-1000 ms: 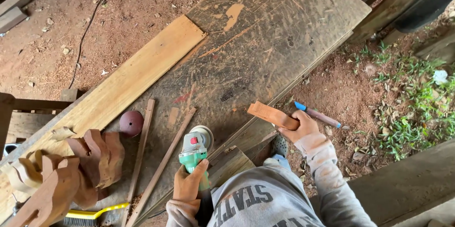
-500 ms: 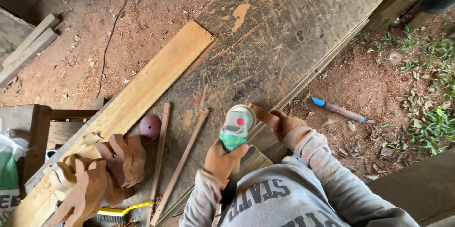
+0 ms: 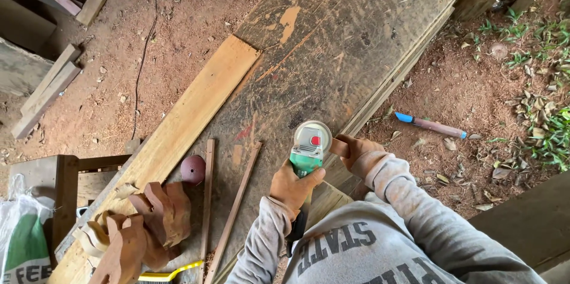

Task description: The person uses a handheld electric sander to smooth the surface of a small wooden piece. They hold the wood with one hand and guide the sander with the other, working on different sides of the piece on a workbench.

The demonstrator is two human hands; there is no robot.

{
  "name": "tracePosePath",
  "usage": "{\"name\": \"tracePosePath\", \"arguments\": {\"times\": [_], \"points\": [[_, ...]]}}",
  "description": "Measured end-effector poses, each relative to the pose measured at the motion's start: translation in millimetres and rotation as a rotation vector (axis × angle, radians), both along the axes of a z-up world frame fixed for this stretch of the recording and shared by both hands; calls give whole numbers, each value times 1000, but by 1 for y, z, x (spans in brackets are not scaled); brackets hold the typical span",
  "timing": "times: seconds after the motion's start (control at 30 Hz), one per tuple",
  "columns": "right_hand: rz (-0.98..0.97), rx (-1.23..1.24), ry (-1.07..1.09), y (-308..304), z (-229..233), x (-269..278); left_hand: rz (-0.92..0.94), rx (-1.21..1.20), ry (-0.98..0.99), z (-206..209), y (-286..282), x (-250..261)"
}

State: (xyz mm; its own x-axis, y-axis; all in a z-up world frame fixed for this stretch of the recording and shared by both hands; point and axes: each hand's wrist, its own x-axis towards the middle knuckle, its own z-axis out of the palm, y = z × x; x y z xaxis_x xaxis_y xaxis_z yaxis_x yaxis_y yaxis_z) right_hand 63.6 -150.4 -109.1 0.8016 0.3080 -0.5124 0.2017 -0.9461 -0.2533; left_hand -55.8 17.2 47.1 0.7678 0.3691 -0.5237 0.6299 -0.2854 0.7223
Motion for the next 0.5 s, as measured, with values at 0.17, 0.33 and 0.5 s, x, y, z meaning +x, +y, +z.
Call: {"name": "tracePosePath", "arguments": {"times": [0.17, 0.33, 0.5], "points": [[-5, -60, 14, 4, -1, 1, -23, 182, 126, -7, 5, -3], [23, -92, 26, 5, -5, 4, -53, 319, 124, -13, 22, 0], [-1, -85, 57, 5, 18, 4, 1, 245, 13, -1, 13, 1]]}}
